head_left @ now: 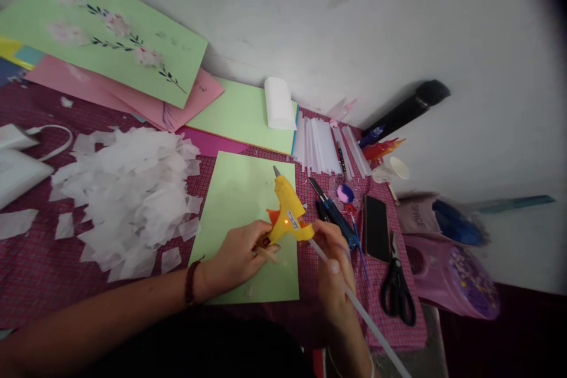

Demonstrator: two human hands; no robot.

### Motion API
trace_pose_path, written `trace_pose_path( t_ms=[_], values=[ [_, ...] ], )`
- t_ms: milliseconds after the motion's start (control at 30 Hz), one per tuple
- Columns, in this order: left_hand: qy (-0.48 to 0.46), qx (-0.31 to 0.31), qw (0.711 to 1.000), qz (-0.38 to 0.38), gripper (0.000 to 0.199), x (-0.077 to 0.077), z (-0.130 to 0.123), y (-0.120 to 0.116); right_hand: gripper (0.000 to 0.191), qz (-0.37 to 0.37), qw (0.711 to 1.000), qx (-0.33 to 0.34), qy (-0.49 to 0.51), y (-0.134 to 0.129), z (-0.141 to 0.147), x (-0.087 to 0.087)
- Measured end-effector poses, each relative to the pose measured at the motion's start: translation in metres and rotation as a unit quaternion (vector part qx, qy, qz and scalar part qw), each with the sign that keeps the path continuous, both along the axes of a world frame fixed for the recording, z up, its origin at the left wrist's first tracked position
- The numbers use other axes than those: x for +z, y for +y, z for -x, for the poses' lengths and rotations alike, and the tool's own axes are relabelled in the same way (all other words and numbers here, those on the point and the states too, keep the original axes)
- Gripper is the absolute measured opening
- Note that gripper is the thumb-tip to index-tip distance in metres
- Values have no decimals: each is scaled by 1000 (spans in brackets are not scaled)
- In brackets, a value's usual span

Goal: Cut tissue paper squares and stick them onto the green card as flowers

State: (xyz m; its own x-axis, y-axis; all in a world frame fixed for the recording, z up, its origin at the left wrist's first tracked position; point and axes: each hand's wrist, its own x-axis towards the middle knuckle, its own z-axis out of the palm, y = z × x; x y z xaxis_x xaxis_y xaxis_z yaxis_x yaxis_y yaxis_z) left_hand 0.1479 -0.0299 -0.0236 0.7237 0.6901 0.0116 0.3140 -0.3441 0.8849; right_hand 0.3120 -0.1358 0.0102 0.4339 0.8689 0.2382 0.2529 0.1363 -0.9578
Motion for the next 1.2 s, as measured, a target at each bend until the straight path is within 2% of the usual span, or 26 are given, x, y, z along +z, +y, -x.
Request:
trace_pose_path(
  t_ms=[100,167,267,367,433,500,567,633,733,767,833,900,967,1200],
  values=[
    [-14,-7,999,-49,15,0,1,2,45,-27,999,18,13,3,2,2],
    [-24,-8,998,-58,15,-3,2,2,41,-55,998,-7,21,5,6,2],
    [-35,-5,999,-29,17,-8,2,-2,19,-86,994,-44,52,8,13,2],
    [-30,0,999,25,18,-9,2,-8,5,-104,991,-49,67,9,14,-2],
    [-26,-3,998,53,17,-7,1,-10,7,-117,992,-49,6,8,9,-7],
    [-20,-6,997,69,16,-3,0,-11,8,-127,986,-47,-99,7,3,-12],
    [-8,-14,997,72,15,2,0,-10,6,-100,978,-71,-168,7,0,-15],
    [0,-21,998,52,13,4,-1,-9,4,-33,986,-108,-124,9,2,-13],
    [-13,-17,1000,-13,10,4,-1,-4,5,48,991,-96,76,12,10,-6],
    [-23,-13,999,-32,11,4,-1,-3,11,51,987,-76,129,12,12,-4],
    [-34,-8,998,-52,13,3,-1,0,27,10,982,-58,178,12,14,-1],
    [-29,-3,998,-53,14,3,-1,2,26,-51,979,-76,181,9,12,0],
    [-17,5,998,-54,14,3,-1,2,9,-78,979,-95,162,6,9,0],
    [-23,1,997,-77,12,-5,2,-2,13,-14,994,-93,62,6,3,1]
  ],
)
